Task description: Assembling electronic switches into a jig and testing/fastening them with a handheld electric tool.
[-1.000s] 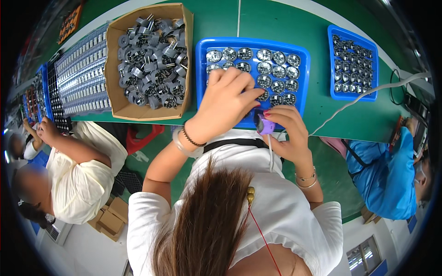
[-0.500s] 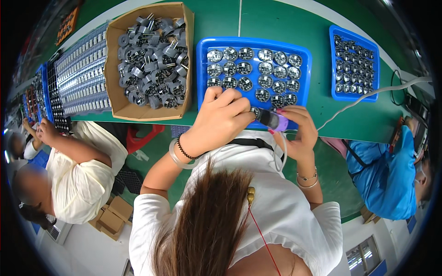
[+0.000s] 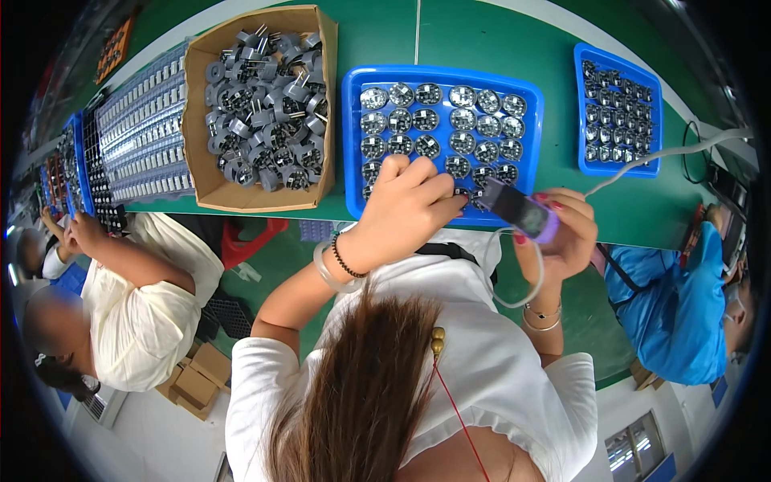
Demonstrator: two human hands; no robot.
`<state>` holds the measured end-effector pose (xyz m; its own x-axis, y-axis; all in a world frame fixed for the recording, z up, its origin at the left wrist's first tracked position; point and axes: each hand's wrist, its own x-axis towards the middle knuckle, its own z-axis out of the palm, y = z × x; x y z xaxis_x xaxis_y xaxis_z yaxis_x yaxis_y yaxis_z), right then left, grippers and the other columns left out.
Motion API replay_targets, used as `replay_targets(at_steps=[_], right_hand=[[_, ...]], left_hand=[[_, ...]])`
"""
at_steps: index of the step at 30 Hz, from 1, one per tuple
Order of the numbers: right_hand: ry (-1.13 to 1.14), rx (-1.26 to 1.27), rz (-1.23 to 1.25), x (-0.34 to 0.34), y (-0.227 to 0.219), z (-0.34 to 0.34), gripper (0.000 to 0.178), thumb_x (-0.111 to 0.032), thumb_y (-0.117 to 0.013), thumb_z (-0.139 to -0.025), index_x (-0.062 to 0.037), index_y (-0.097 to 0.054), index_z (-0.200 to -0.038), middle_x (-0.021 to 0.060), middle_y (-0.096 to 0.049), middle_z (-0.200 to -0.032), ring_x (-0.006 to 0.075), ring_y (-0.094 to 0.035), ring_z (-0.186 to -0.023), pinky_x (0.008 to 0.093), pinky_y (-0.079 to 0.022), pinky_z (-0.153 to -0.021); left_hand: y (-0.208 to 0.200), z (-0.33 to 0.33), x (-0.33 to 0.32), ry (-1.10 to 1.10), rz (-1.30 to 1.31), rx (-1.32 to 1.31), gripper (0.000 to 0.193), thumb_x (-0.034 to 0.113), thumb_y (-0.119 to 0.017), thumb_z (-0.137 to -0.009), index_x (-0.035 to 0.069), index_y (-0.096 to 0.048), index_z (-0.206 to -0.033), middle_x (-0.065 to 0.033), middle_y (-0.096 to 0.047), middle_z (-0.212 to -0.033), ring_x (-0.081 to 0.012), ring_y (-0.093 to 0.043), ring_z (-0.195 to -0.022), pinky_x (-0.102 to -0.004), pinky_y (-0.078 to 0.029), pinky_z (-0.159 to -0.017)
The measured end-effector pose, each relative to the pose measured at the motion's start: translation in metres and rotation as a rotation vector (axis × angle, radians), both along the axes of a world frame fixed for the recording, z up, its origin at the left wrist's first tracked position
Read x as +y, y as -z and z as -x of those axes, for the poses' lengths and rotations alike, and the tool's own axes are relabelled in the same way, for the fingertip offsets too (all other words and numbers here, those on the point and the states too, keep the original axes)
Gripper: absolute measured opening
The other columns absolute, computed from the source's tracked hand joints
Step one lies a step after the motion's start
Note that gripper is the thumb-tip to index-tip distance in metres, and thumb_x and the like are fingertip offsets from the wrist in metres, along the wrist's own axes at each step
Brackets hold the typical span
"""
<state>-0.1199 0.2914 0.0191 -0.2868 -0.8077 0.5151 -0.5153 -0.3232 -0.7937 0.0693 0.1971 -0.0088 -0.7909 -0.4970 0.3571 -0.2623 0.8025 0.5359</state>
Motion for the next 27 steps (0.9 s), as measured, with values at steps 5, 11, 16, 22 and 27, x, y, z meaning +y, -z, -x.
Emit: replay_targets(at_steps=[5,11,16,22,27], right_hand=[[-0.119,0.143,-0.059,-0.014,0.007,-0.012,0.043,-0.009,-0.078,-0.069,0.0009,-0.054,-0.104,0.0163,-0.059,-0.098,0.0289,-0.059,-0.087,0.0367,-0.050,-0.076],[-0.132,0.214,-0.074,-0.020,0.012,-0.027,0.041,-0.009,-0.078,-0.068,-0.0007,-0.056,-0.101,0.0148,-0.061,-0.098,0.0283,-0.060,-0.088,0.0357,-0.050,-0.077],[-0.106,0.218,-0.081,-0.023,0.010,-0.026,0.041,-0.007,-0.078,-0.067,-0.0015,-0.057,-0.101,0.0139,-0.062,-0.097,0.0281,-0.061,-0.087,0.0355,-0.050,-0.076],[-0.128,0.250,-0.074,-0.023,0.008,-0.025,0.042,-0.007,-0.079,-0.066,-0.0016,-0.057,-0.101,0.0136,-0.063,-0.095,0.0282,-0.061,-0.086,0.0357,-0.050,-0.075],[-0.163,0.275,-0.079,-0.021,0.006,-0.018,0.041,-0.008,-0.077,-0.069,-0.0009,-0.055,-0.103,0.0144,-0.061,-0.097,0.0274,-0.061,-0.087,0.0365,-0.050,-0.077]], left_hand=[[-0.018,-0.015,-0.023,-0.077,-0.055,-0.020,0.029,0.019,-0.073,-0.067,0.015,-0.069,-0.096,0.0028,-0.050,-0.080,-0.0167,-0.048,-0.082,-0.0337,-0.032,-0.072],[-0.009,-0.015,-0.034,-0.231,0.007,-0.079,0.021,0.011,-0.071,-0.068,0.013,-0.068,-0.089,0.0015,-0.051,-0.082,-0.0193,-0.049,-0.084,-0.0343,-0.033,-0.073],[-0.018,-0.017,-0.031,-0.161,-0.031,-0.026,0.014,0.012,-0.072,-0.068,0.013,-0.068,-0.081,0.0017,-0.051,-0.083,-0.0192,-0.050,-0.085,-0.0339,-0.033,-0.074],[-0.023,-0.019,-0.028,-0.156,-0.097,-0.001,0.014,0.015,-0.073,-0.068,0.014,-0.068,-0.081,0.0018,-0.051,-0.083,-0.0188,-0.050,-0.086,-0.0338,-0.033,-0.075],[-0.027,-0.022,-0.030,-0.126,-0.054,-0.021,0.011,0.018,-0.072,-0.067,0.015,-0.068,-0.077,0.0016,-0.050,-0.082,-0.0176,-0.050,-0.087,-0.0340,-0.032,-0.076]])
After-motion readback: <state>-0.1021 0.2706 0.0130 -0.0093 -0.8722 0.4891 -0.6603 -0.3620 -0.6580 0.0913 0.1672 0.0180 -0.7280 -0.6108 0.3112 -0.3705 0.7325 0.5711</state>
